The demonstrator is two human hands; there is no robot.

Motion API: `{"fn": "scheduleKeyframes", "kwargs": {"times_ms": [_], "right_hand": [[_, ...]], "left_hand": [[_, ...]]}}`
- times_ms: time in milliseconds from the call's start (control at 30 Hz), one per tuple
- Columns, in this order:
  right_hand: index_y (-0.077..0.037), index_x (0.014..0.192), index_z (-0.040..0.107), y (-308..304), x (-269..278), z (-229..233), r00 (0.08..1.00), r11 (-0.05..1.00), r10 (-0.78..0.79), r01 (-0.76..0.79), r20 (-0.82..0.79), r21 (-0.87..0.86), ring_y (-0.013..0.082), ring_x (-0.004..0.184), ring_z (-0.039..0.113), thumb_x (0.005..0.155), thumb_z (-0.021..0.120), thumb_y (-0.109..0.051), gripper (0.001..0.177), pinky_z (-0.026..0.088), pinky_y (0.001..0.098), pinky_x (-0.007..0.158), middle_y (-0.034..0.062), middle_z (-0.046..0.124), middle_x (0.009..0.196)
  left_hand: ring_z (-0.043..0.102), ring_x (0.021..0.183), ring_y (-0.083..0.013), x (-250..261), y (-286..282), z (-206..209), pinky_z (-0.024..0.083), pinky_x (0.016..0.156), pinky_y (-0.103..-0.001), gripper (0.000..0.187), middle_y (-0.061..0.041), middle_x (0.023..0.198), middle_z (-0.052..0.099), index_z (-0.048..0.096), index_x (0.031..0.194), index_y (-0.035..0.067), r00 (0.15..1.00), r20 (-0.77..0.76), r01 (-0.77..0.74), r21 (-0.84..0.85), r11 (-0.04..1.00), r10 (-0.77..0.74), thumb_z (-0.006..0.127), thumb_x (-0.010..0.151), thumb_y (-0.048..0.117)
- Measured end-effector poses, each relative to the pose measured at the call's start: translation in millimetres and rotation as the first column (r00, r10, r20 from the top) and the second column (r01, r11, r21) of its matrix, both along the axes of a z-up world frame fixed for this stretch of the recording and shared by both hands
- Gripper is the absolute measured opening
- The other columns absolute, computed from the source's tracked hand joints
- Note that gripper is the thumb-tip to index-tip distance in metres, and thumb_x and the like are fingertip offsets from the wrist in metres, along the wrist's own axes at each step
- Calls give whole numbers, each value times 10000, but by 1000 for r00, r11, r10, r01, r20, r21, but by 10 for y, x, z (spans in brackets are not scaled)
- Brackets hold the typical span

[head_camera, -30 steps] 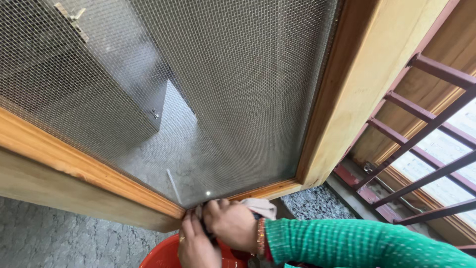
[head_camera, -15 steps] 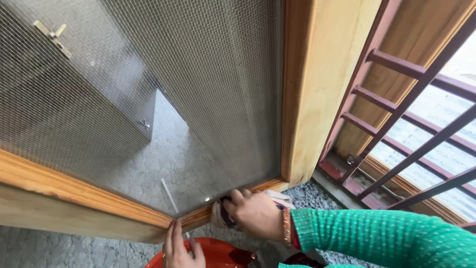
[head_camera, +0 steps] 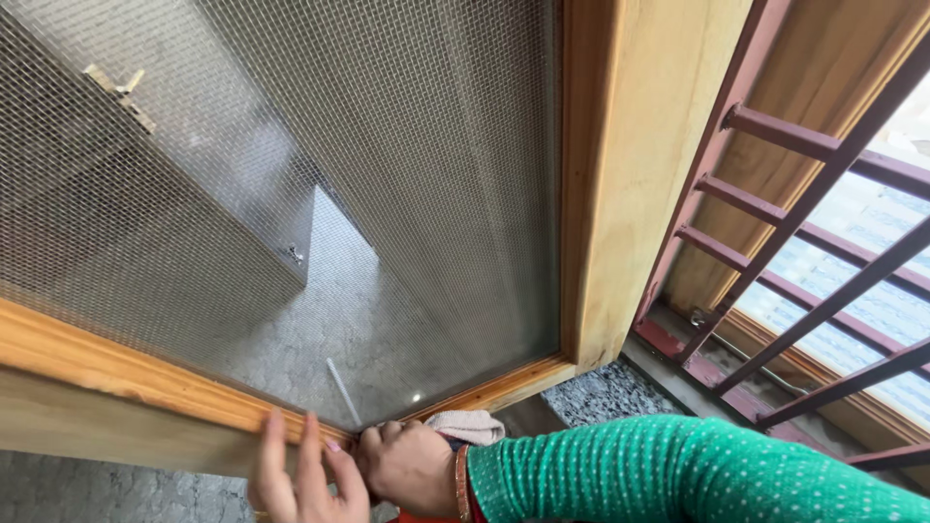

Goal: The person wipes the metal bars and the mesh screen of a window using a cloth, reaching various parts of the frame and sills.

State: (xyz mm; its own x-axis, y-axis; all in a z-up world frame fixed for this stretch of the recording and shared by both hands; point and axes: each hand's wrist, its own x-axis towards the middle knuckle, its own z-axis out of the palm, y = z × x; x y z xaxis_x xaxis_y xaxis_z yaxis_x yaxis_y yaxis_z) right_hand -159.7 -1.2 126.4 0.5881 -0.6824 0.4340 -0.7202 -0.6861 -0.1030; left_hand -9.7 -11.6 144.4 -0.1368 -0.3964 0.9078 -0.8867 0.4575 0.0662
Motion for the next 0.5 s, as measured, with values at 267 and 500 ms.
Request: {"fn": "scheduleKeyframes", "kwargs": {"times_ms": [267,500], "right_hand": [[29,1195,654,18,-257,265,993,996,82,-81,90,-24,283,780,657,852,612,-219,426,554,409,652,120,625,931],[14,1261,660,-33,-245,383,996,985,83,-75,42,-158,236,763,649,915,602,-233,429,523,376,574,94,623,949]], "left_hand": [[299,1554,-519,126,-158,1083,313,1268,-655,670,-322,1665,298,349,1648,-32,940,222,-228,-165,960,261,521,1105,321],[313,1582,-534,-21,-331,1560,202,1287,-707,678,-368,1672,286,297,1646,-110,953,173,-216,-188,958,249,434,1161,344]]}}
